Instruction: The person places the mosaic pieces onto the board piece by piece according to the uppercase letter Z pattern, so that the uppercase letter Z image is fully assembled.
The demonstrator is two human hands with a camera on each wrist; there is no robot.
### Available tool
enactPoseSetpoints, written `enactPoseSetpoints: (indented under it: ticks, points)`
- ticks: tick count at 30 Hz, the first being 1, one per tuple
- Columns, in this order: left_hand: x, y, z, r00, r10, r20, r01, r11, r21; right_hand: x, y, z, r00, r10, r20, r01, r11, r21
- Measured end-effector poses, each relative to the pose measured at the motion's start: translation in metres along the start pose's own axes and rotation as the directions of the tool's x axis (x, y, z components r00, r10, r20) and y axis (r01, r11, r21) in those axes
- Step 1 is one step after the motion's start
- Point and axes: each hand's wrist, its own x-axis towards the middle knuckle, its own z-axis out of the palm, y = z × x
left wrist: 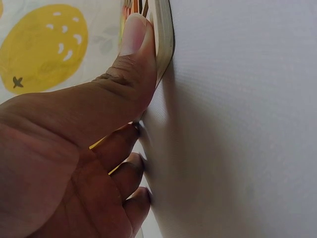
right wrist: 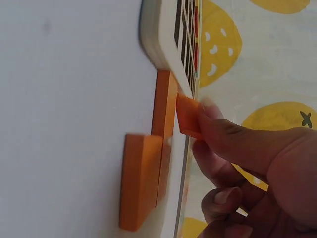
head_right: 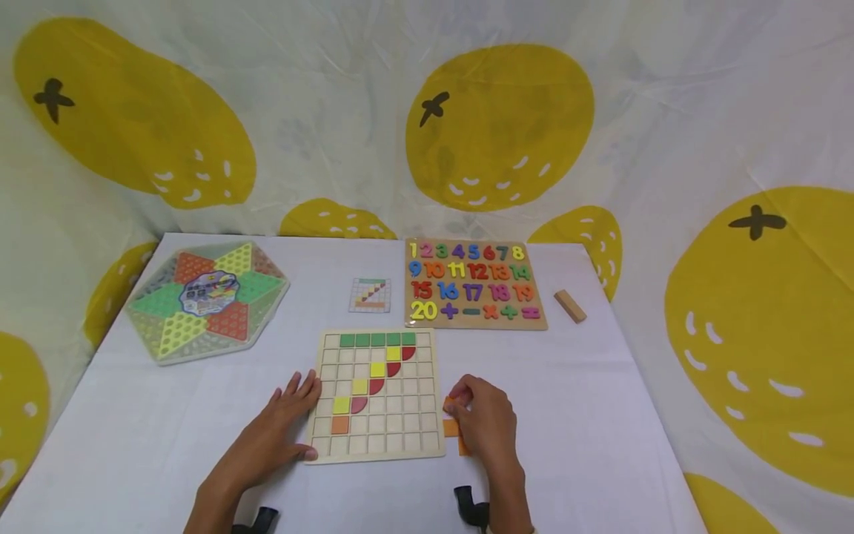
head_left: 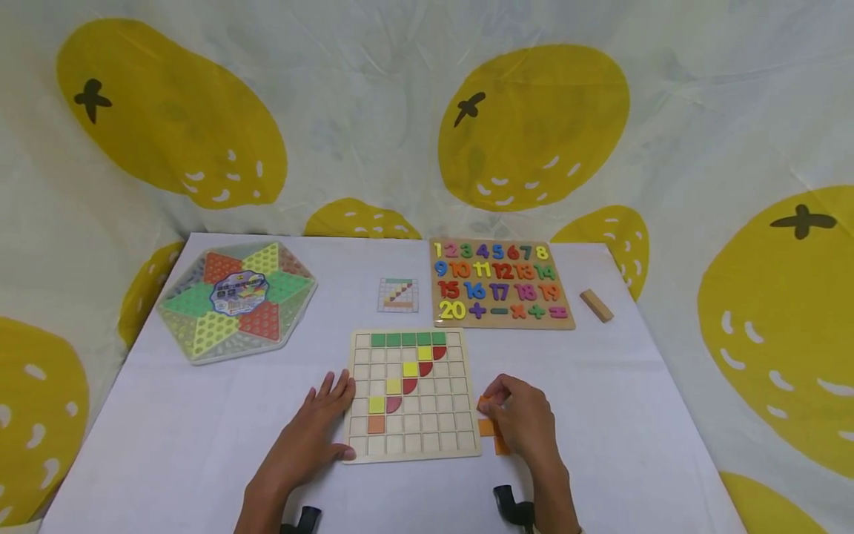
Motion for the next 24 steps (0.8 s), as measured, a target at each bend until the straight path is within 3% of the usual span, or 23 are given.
enactPoseSetpoints:
  ticks: [14, 24]
  points:
    - [0.000, 0.000, 0.001, 1.000, -0.004, 0.003, 0.004, 1.000, 0.007, -0.018, -0.029, 0.015, 0.991, -0.136, -0.015, 0.137, 0.989, 0.058]
    - [0.000, 0.002, -0.001, 1.000, 0.001, -0.004, -0.001, 1.000, 0.018, -0.030, -0.056, 0.040, 0.982, -0.180, 0.064, 0.176, 0.982, 0.062]
